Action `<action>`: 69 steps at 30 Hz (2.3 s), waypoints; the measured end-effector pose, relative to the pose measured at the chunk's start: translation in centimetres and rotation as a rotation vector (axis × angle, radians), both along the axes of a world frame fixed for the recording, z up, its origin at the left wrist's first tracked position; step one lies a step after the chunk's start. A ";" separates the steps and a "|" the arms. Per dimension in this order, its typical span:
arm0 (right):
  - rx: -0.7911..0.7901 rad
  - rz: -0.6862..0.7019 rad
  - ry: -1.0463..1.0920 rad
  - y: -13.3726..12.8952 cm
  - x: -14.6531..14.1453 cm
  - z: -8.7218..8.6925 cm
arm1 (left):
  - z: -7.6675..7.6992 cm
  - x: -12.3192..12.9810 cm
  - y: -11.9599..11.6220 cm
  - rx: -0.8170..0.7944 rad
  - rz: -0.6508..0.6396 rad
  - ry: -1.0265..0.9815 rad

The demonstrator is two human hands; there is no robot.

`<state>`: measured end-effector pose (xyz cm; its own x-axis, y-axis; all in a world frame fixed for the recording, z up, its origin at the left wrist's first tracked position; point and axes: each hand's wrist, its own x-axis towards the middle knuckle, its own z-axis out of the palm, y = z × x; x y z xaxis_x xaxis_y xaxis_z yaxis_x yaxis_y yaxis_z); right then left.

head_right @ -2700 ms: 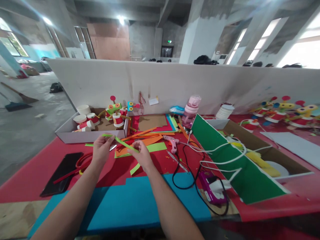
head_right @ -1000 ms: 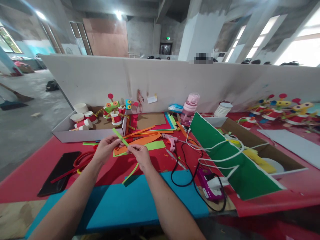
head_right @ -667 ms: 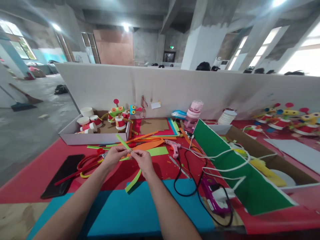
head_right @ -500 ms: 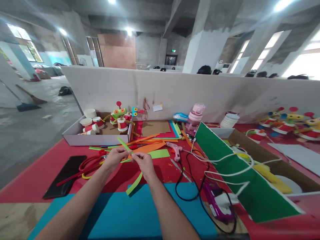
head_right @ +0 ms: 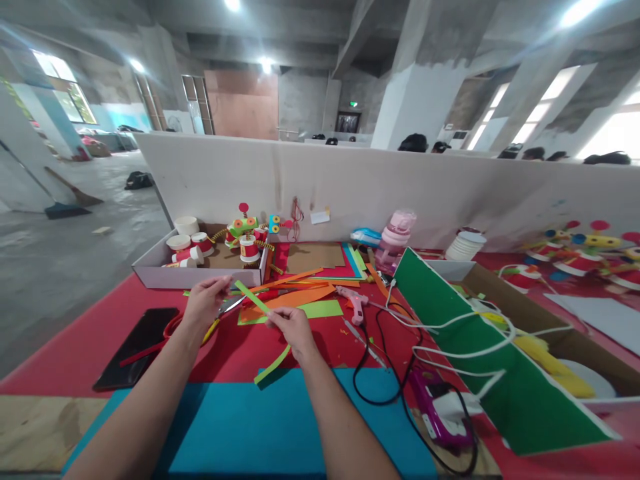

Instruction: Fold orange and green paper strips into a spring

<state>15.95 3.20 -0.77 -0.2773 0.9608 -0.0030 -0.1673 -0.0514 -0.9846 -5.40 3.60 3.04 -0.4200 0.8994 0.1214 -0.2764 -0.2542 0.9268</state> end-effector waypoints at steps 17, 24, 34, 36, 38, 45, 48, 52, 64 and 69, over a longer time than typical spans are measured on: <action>0.204 -0.024 -0.053 0.2 -0.5 -0.3 | -1.0 4.8 -0.9 -0.049 -0.190 0.288; 0.215 -0.072 -0.116 0.0 -0.1 0.5 | -1.2 3.9 -0.4 -0.001 -0.126 0.202; 0.157 -0.073 0.009 -0.1 -0.3 0.5 | -1.3 4.6 -0.6 -0.036 -0.279 0.091; 0.162 -0.070 0.005 -0.3 -0.4 0.5 | -1.4 5.0 -0.7 -0.024 -0.296 0.112; 0.169 -0.059 0.005 -0.3 -0.4 0.5 | -1.4 5.2 -0.7 -0.011 -0.309 0.131; 0.295 -0.125 -0.034 -0.1 0.0 0.8 | -1.1 3.9 -0.5 -0.010 -0.182 0.098; 0.427 -0.166 -0.112 0.0 0.4 1.1 | -0.8 2.9 -0.2 0.005 -0.135 0.035; 0.500 -0.167 -0.175 0.0 0.7 0.9 | -0.7 2.2 0.0 0.004 -0.115 -0.003; 0.525 -0.201 -0.196 0.0 1.0 1.4 | -0.6 1.8 0.0 0.023 -0.095 0.069; 0.281 -0.164 -0.042 0.3 0.4 0.6 | -0.2 2.2 -0.4 0.012 -0.120 0.037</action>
<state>16.38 3.50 -0.18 -0.1237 0.9574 0.2608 -0.1099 0.2480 -0.9625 -3.17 3.24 2.79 -0.3043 0.9414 0.1456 -0.2713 -0.2322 0.9341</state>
